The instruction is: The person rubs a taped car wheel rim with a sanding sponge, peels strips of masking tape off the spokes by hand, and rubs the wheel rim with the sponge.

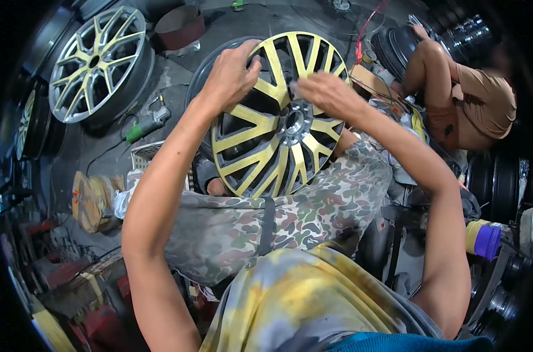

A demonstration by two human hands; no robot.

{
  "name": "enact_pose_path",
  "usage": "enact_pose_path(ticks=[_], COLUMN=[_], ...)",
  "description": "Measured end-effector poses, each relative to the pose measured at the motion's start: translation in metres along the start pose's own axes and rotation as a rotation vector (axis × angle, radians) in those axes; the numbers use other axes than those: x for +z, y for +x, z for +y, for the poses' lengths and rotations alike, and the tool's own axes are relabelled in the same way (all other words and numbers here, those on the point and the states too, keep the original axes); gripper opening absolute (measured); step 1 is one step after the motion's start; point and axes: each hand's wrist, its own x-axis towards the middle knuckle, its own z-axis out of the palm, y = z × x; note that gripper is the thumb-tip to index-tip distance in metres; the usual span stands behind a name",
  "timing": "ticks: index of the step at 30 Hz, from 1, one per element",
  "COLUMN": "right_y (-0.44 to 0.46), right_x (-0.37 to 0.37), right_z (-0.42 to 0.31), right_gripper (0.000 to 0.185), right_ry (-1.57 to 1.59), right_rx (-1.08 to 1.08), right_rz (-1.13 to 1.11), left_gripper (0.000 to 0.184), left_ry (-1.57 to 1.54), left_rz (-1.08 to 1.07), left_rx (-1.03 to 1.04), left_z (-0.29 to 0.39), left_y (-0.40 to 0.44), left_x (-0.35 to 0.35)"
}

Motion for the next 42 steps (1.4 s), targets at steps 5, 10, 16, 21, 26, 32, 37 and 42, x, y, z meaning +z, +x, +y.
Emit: enact_pose_path(ticks=[5,10,16,21,26,32,37,42], right_y=[0.025,-0.01,0.042,-0.012,0.012,0.053,0.037,0.013], right_x=[-0.021,-0.005,-0.017,-0.02,-0.053,-0.029,-0.087,-0.064], right_z=[0.026,-0.001,0.038,-0.01,-0.028,-0.074,-0.066,-0.062], right_gripper=[0.043,0.046,0.039,0.028,0.022,0.017,0.02,0.017], right_ry=[0.056,0.13,0.012,0.258,0.599,0.756,0.806,0.818], right_rx=[0.117,-0.043,0.089,0.159,0.561,0.71,0.736,0.764], right_rz=[0.038,0.055,0.186,0.001,0.234,0.455,-0.169,0.23], left_gripper=[0.032,0.033,0.033,0.034,0.033,0.032,0.032,0.031], left_ry=[-0.028,-0.059,-0.092,-0.099,-0.114,-0.128,-0.134,-0.155], left_rz=[0.0,0.018,0.031,0.044,0.048,0.058,0.043,0.039], left_rx=[-0.023,-0.007,0.006,0.005,0.024,0.056,0.023,-0.011], left_z=[0.004,-0.002,0.0,-0.006,0.0,-0.001,0.0,0.001], left_y=[0.001,0.0,0.0,0.0,0.0,-0.001,-0.003,-0.005], left_x=[-0.003,0.001,-0.002,-0.002,-0.001,0.002,-0.002,-0.003])
